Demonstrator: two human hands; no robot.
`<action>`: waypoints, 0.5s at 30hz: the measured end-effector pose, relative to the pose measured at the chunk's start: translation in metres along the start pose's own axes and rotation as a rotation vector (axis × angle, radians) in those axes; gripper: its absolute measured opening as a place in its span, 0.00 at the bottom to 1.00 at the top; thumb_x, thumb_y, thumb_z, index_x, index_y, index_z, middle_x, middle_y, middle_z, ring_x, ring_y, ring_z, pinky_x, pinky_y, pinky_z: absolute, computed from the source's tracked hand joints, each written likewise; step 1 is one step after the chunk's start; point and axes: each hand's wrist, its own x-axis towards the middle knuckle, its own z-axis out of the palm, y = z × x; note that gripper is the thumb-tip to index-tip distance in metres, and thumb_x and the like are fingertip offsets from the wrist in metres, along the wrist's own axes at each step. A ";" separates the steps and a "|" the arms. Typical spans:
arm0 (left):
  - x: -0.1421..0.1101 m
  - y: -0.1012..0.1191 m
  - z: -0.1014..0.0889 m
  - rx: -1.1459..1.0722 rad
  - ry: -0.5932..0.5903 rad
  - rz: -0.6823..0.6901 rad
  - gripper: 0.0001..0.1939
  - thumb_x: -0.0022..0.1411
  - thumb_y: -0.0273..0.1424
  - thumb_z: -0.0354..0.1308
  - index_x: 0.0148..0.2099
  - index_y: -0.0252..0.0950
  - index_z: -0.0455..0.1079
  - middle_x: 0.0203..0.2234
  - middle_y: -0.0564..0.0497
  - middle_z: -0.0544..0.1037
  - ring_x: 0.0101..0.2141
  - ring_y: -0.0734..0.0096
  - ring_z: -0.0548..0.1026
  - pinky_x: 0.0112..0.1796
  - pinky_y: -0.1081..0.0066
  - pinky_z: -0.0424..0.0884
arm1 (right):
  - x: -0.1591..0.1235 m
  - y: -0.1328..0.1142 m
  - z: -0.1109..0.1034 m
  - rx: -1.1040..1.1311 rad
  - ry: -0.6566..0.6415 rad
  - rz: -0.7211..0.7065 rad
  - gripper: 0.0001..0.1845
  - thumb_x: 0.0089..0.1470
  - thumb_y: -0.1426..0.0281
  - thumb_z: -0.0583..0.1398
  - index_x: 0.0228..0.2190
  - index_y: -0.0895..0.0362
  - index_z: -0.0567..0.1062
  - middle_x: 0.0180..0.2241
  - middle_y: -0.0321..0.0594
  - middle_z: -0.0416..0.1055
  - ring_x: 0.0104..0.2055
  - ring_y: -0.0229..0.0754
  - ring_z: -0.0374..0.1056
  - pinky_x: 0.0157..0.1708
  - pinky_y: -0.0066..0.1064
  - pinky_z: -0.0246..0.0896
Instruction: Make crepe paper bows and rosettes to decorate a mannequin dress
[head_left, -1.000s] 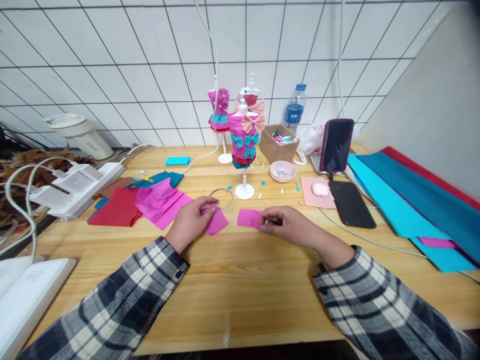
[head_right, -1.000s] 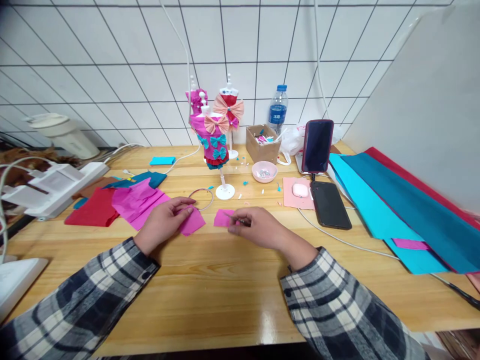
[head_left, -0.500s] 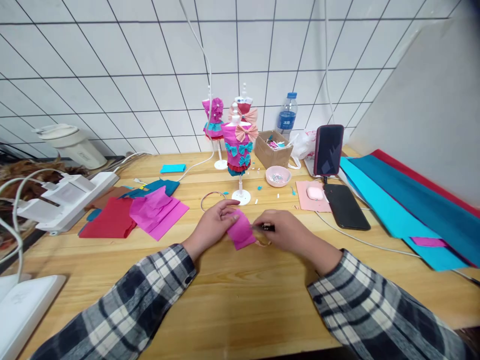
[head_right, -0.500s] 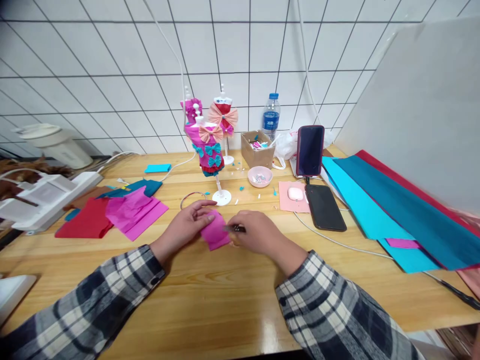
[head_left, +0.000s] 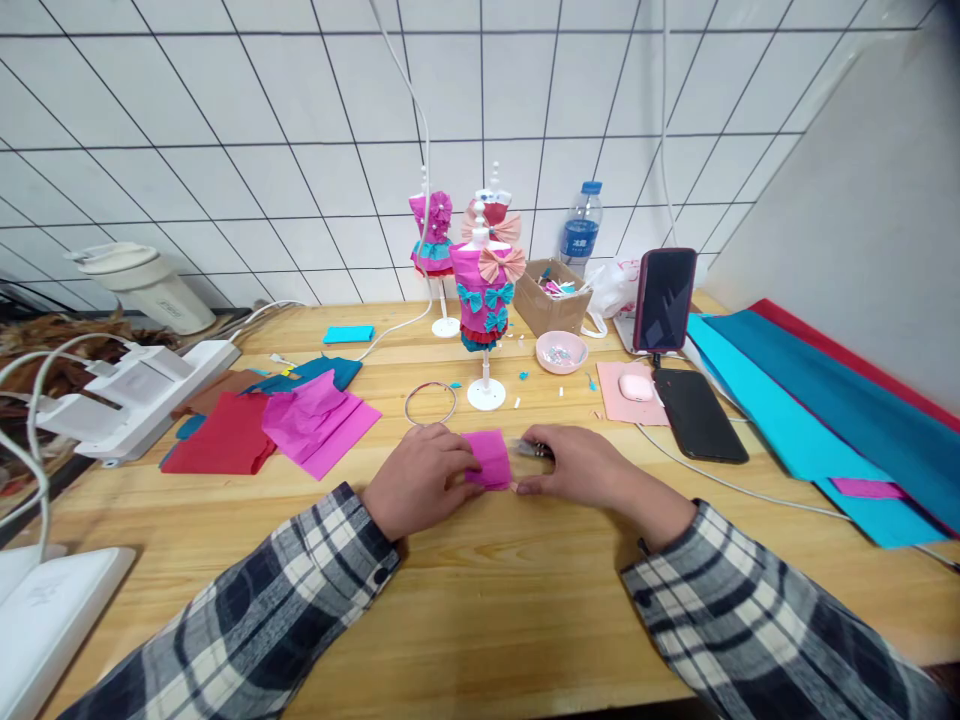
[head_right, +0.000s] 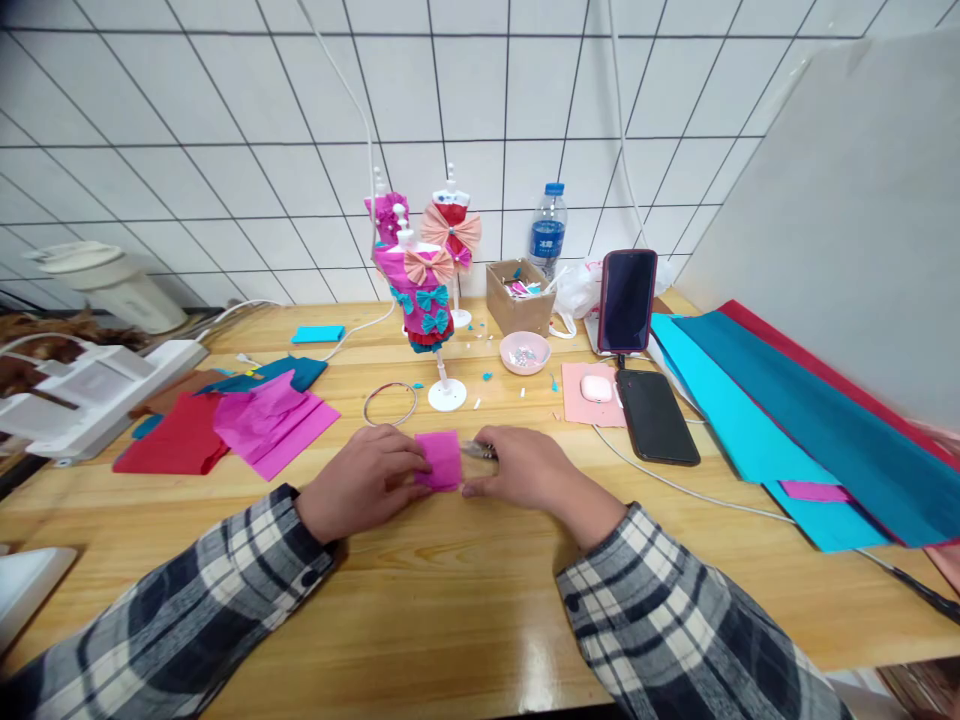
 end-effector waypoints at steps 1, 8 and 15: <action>0.000 0.000 0.001 0.009 -0.023 -0.008 0.11 0.59 0.40 0.58 0.39 0.41 0.76 0.36 0.48 0.79 0.38 0.62 0.73 0.39 0.63 0.64 | -0.001 -0.002 0.001 -0.015 -0.045 -0.022 0.20 0.45 0.54 0.65 0.38 0.50 0.74 0.34 0.37 0.76 0.34 0.43 0.69 0.28 0.29 0.53; 0.004 -0.004 0.007 -0.046 0.005 -0.055 0.10 0.60 0.38 0.57 0.41 0.41 0.76 0.39 0.48 0.78 0.42 0.61 0.73 0.44 0.61 0.62 | 0.001 0.033 -0.021 -0.210 0.241 0.357 0.13 0.57 0.62 0.55 0.38 0.55 0.75 0.36 0.49 0.76 0.36 0.50 0.70 0.28 0.33 0.55; 0.005 -0.004 0.010 -0.116 0.022 -0.010 0.11 0.63 0.36 0.54 0.42 0.42 0.76 0.41 0.48 0.79 0.43 0.63 0.73 0.46 0.61 0.63 | 0.009 0.032 -0.018 -0.046 0.409 0.176 0.25 0.60 0.66 0.52 0.57 0.59 0.59 0.48 0.52 0.70 0.46 0.51 0.67 0.40 0.37 0.60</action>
